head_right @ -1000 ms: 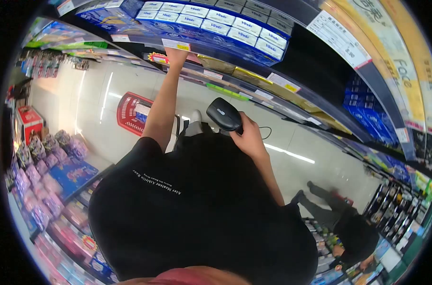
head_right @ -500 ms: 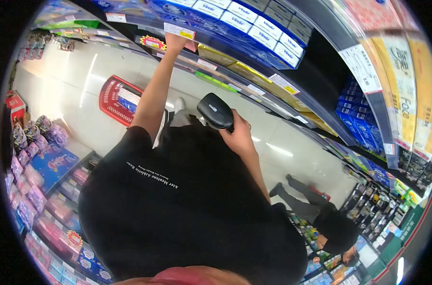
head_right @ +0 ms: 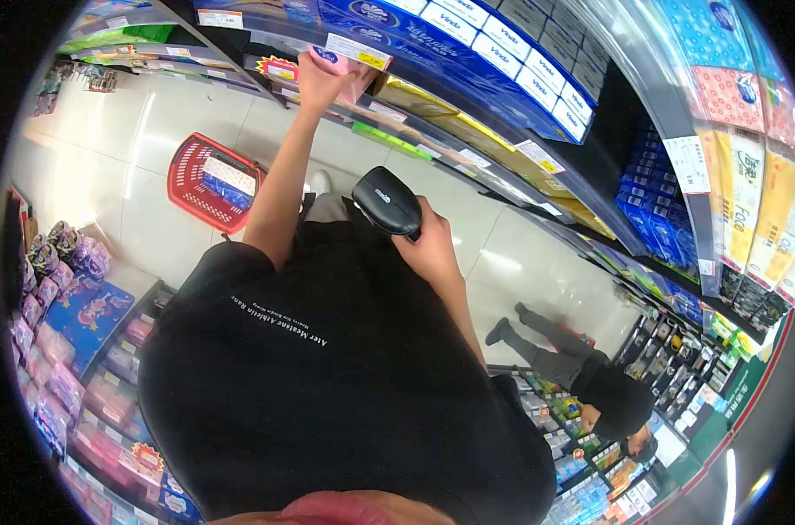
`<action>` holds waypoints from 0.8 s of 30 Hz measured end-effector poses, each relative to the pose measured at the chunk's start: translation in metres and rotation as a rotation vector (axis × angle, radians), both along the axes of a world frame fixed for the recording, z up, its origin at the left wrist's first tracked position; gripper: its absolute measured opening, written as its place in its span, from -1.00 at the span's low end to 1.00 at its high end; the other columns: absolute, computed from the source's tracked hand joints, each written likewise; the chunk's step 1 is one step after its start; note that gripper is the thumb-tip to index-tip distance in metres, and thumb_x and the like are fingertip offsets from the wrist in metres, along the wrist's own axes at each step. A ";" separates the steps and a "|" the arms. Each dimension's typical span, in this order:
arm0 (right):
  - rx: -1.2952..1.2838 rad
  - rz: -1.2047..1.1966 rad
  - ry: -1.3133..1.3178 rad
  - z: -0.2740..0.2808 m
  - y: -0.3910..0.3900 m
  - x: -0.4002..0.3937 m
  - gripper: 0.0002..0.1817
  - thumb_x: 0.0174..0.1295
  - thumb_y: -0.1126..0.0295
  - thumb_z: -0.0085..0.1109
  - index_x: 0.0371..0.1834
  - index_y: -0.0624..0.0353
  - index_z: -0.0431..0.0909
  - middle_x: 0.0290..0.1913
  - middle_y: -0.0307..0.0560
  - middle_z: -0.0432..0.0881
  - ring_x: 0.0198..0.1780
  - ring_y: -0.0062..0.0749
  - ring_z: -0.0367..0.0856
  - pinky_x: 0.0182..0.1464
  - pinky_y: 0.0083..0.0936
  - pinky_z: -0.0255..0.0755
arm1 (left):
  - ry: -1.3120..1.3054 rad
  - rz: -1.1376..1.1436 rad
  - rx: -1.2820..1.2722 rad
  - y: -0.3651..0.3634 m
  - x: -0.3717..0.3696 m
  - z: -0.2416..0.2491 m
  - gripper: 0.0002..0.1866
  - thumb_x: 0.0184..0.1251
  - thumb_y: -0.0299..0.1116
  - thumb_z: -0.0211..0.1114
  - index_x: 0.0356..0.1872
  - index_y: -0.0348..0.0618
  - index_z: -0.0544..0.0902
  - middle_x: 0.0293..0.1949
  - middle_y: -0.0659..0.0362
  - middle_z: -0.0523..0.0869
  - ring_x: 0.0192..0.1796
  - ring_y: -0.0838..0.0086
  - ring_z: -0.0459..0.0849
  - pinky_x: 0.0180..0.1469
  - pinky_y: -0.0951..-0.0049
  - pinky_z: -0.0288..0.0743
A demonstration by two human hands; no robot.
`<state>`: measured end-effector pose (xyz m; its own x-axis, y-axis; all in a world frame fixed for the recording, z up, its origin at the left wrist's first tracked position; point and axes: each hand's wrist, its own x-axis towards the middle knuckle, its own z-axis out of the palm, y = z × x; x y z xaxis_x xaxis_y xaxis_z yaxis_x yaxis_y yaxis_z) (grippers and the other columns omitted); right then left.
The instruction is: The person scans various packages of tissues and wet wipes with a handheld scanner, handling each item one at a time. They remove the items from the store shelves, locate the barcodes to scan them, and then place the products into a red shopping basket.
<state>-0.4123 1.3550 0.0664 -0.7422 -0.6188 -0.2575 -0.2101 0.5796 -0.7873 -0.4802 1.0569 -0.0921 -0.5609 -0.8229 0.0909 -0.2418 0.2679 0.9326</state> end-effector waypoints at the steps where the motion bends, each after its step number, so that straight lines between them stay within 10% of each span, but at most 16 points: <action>1: -0.003 0.000 -0.003 -0.001 -0.004 0.001 -0.56 -0.03 0.51 0.26 -0.01 0.29 0.47 -0.26 0.25 0.67 -0.16 0.18 0.67 -0.12 -0.28 0.52 | 0.032 -0.003 0.037 0.002 0.005 0.005 -0.15 -0.40 -0.12 0.72 -0.14 -0.44 0.40 -0.17 -0.06 0.57 -0.09 0.22 0.61 -0.03 0.31 0.51; 24: -0.039 0.077 0.087 -0.016 -0.035 -0.002 -0.50 -0.09 0.46 0.34 -0.02 0.34 0.48 -0.21 0.28 0.67 -0.10 0.20 0.66 -0.07 -0.22 0.53 | 0.058 -0.022 0.007 -0.001 0.033 -0.040 -0.17 -0.37 -0.23 0.67 -0.08 -0.38 0.34 -0.12 -0.09 0.52 -0.02 0.14 0.55 0.04 0.23 0.45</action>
